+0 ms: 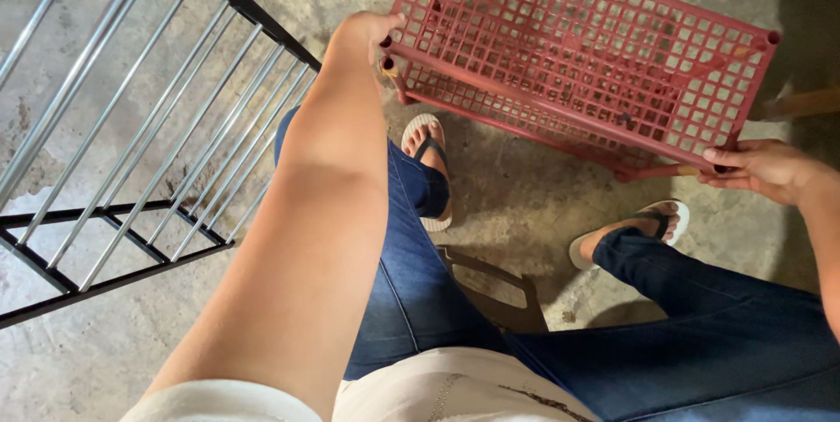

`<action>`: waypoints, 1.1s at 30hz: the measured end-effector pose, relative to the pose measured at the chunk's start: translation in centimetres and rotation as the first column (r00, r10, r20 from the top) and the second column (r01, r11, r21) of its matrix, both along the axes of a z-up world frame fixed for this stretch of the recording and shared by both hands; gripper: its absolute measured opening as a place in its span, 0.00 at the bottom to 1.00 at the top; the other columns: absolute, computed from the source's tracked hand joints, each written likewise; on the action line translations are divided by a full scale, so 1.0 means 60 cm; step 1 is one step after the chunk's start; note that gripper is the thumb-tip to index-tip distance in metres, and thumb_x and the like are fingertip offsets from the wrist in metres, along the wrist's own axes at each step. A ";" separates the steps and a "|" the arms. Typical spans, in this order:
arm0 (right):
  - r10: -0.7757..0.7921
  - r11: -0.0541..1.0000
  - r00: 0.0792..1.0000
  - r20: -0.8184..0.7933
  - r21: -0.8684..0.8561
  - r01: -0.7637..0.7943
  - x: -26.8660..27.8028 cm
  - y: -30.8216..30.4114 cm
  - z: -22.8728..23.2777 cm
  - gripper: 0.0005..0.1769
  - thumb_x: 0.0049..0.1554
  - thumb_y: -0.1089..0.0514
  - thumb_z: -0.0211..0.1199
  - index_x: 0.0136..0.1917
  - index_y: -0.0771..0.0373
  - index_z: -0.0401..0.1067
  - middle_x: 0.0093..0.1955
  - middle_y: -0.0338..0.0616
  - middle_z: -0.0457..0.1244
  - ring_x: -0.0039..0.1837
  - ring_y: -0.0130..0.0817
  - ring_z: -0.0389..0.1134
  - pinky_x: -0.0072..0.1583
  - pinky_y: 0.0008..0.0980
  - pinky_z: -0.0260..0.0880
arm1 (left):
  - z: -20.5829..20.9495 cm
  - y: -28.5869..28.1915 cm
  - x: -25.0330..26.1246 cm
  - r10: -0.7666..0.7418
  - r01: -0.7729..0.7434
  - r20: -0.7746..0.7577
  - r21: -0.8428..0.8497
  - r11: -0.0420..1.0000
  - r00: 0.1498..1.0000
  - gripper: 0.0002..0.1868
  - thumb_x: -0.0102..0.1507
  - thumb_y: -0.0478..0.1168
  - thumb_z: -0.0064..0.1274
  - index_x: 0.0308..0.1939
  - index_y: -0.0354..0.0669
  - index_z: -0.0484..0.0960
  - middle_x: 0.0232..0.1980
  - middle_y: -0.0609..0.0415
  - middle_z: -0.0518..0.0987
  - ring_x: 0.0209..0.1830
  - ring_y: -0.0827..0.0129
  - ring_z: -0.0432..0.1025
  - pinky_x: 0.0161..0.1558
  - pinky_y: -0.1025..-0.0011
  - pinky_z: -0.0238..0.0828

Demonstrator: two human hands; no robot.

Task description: The person assembles a small red plastic shelving unit by inserting cylindrical rods into the corners of the grid panels. They connect the base and top panels to the vertical supports, forming a two-tiered rack.

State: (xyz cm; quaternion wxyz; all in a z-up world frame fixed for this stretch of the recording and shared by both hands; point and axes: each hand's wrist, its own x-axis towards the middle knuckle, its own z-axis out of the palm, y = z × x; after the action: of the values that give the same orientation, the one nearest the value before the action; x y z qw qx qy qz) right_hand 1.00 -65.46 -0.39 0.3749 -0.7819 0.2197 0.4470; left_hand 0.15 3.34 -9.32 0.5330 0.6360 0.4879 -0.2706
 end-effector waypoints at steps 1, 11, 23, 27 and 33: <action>0.009 1.000 1.000 0.007 -0.023 -0.009 -0.001 0.005 0.003 0.30 0.61 0.54 0.62 0.71 0.73 0.65 0.65 0.60 0.67 0.62 0.46 0.71 0.67 0.43 0.70 | 0.000 0.000 0.000 0.048 -0.046 0.032 -0.071 0.996 0.998 0.37 0.61 0.58 0.58 0.70 0.52 0.66 0.79 0.42 0.55 0.72 0.33 0.57 0.56 0.21 0.65; -0.006 1.000 1.000 0.001 0.024 0.006 -0.001 0.004 0.005 0.30 0.60 0.54 0.63 0.70 0.74 0.66 0.64 0.60 0.66 0.61 0.47 0.71 0.68 0.44 0.70 | -0.066 0.034 0.004 0.169 -0.138 0.124 -0.229 0.964 0.978 0.44 0.59 0.55 0.67 0.66 0.24 0.68 0.68 0.33 0.71 0.65 0.26 0.68 0.60 0.32 0.69; 0.027 0.999 0.999 0.031 -0.042 -0.026 -0.008 0.013 0.018 0.30 0.60 0.54 0.63 0.70 0.73 0.66 0.62 0.61 0.67 0.61 0.48 0.71 0.68 0.44 0.70 | -0.040 0.029 -0.011 0.130 -0.119 0.048 -0.176 0.977 0.990 0.50 0.56 0.55 0.69 0.69 0.28 0.62 0.71 0.37 0.70 0.63 0.37 0.75 0.59 0.43 0.73; 0.003 1.000 1.000 0.023 -0.010 -0.003 -0.009 0.018 0.022 0.30 0.60 0.55 0.63 0.70 0.74 0.66 0.63 0.61 0.67 0.61 0.48 0.71 0.68 0.44 0.70 | -0.051 0.030 -0.011 0.172 -0.162 0.056 -0.152 0.975 0.983 0.51 0.55 0.53 0.70 0.71 0.29 0.62 0.73 0.37 0.69 0.63 0.35 0.74 0.59 0.41 0.71; 0.011 0.998 0.999 0.042 -0.068 -0.008 -0.014 0.014 0.019 0.30 0.60 0.54 0.64 0.70 0.74 0.65 0.64 0.62 0.66 0.61 0.48 0.71 0.68 0.44 0.70 | -0.106 0.047 0.002 0.043 -0.044 -0.010 -0.103 0.994 0.999 0.49 0.55 0.54 0.69 0.72 0.32 0.64 0.74 0.40 0.67 0.61 0.42 0.77 0.57 0.49 0.78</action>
State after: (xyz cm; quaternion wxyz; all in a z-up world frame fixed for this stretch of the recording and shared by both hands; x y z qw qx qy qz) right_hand 0.18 -64.60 0.73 0.3503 -0.8046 0.2230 0.4244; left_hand 0.26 6.18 -15.68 0.5688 0.5959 0.4891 -0.2864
